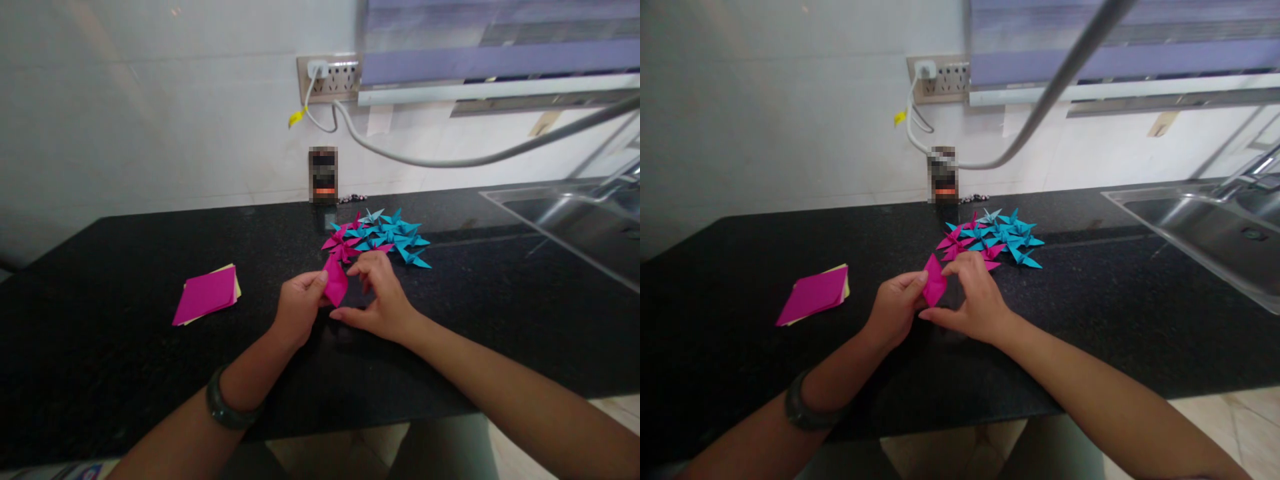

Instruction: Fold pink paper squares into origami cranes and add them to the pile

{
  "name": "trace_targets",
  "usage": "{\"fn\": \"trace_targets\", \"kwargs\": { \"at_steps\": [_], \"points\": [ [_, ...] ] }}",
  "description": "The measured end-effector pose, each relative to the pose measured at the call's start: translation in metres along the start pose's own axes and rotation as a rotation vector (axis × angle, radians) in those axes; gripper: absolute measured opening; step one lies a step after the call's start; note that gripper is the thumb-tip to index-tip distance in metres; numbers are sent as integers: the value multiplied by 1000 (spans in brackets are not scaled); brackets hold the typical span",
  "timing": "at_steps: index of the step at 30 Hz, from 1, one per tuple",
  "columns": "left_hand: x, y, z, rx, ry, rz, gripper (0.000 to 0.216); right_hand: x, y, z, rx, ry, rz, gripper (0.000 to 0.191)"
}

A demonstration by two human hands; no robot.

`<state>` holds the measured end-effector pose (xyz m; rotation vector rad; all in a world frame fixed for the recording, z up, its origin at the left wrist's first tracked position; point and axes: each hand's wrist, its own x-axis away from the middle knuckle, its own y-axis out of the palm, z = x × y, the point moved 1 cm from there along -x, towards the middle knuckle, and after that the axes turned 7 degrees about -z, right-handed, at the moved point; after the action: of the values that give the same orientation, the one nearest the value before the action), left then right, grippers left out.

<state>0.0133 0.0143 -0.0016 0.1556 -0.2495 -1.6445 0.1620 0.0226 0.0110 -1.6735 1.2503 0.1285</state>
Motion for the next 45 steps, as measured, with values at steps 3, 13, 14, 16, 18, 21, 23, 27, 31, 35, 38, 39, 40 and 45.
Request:
{"fn": "trace_targets", "kwargs": {
  "at_steps": [3, 13, 14, 16, 18, 21, 23, 27, 31, 35, 38, 39, 40, 45],
  "points": [
    [0, 0, 0, 87, 15, -14, 21, 1, 1, -3, 117, -82, -52, 35],
    [0, -2, 0, 86, -50, -61, 31, -4, 0, 4, 15, -130, -3, 17],
    [0, -2, 0, 72, -51, -77, 35, -5, 0, 4, -3, -130, -9, 16],
    [0, -3, 0, 32, -51, -109, 42, -5, 0, 4, -33, -137, -25, 14],
    [0, -4, 1, -43, -56, -136, 38, -5, -1, 4, -57, -140, -37, 14],
    [1, -4, 4, -182, -38, -163, 23, -5, -4, 6, -94, -115, -63, 20],
    [1, -5, 5, -233, -13, -162, 17, -5, -6, 7, -126, -99, -110, 23],
    [1, -6, 5, -237, -106, -189, 14, -5, -7, 10, -181, -115, -216, 25],
    [2, -4, 3, -231, -174, -253, 19, -6, -6, 12, -251, -126, -203, 23],
    [0, -3, 0, -97, -154, -160, 23, -4, -4, 12, -365, 112, -23, 16],
    [-2, -3, -1, -15, -92, -8, 26, -3, -1, 9, -393, 282, -22, 20],
    [-2, -3, -1, 0, -77, 24, 27, -3, 0, 8, -354, 294, -50, 23],
    [-2, -2, -1, 10, -70, 41, 28, -3, 1, 7, -300, 286, -77, 25],
    [2, 1, 3, -6, -94, -10, 33, -6, 6, 11, -173, 216, -95, 11]
  ]
}}
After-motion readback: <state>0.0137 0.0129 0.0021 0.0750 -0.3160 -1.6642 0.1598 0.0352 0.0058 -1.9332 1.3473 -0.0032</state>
